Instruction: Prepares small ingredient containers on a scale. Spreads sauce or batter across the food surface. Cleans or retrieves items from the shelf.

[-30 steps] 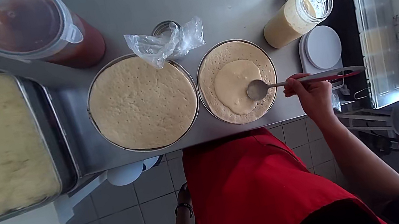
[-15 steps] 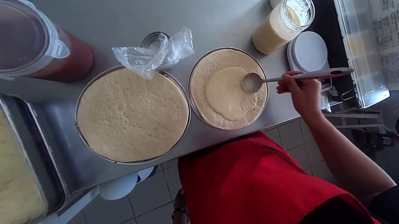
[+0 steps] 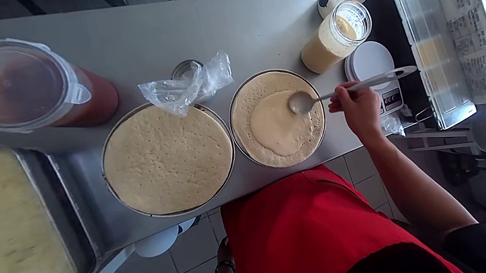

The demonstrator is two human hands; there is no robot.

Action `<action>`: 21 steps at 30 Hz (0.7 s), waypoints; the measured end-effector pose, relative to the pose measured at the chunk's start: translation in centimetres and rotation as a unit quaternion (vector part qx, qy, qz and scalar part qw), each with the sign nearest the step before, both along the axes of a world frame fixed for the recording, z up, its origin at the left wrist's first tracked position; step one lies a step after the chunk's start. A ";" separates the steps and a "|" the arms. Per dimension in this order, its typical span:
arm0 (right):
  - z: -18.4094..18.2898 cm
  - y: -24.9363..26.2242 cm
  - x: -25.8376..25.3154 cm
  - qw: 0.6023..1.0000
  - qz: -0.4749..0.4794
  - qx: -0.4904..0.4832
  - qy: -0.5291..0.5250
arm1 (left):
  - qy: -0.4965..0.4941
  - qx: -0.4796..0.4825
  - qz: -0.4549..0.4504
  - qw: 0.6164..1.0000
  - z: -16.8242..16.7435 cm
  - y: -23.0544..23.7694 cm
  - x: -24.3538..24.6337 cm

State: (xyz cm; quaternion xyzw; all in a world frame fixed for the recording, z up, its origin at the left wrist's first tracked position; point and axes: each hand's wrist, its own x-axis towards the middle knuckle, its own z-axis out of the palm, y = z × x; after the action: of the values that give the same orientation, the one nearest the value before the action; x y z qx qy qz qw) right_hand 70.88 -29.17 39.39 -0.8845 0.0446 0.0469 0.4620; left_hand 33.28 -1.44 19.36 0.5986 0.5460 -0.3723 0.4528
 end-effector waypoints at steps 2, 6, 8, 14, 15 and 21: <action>-0.8 1.5 0.2 1.000 0.004 0.026 -0.009 | 0.005 -0.005 -0.017 1.000 -0.9 0.2 -0.8; 0.3 3.5 -1.0 0.997 0.074 0.007 0.020 | -0.004 0.000 0.006 1.000 -0.2 0.4 -0.6; 0.3 3.0 0.2 0.999 0.044 -0.007 0.003 | -0.004 0.001 0.017 1.000 1.1 0.3 0.3; 0.6 5.3 0.0 0.989 0.146 -0.010 -0.006 | 0.008 -0.005 0.020 1.000 3.9 0.0 1.9; 0.8 5.1 0.5 0.988 0.155 -0.024 -0.008 | 0.005 -0.004 0.020 1.000 3.5 0.0 1.6; 0.2 5.5 2.4 0.978 0.203 0.008 -0.050 | -0.010 -0.007 0.028 1.000 0.6 -0.4 -1.0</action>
State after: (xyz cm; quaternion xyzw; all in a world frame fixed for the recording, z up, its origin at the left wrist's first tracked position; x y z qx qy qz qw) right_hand 73.24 -23.67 39.60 -0.8725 -0.1600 0.0957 0.4516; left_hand 32.25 -1.88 19.92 0.5835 0.5554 -0.3574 0.4725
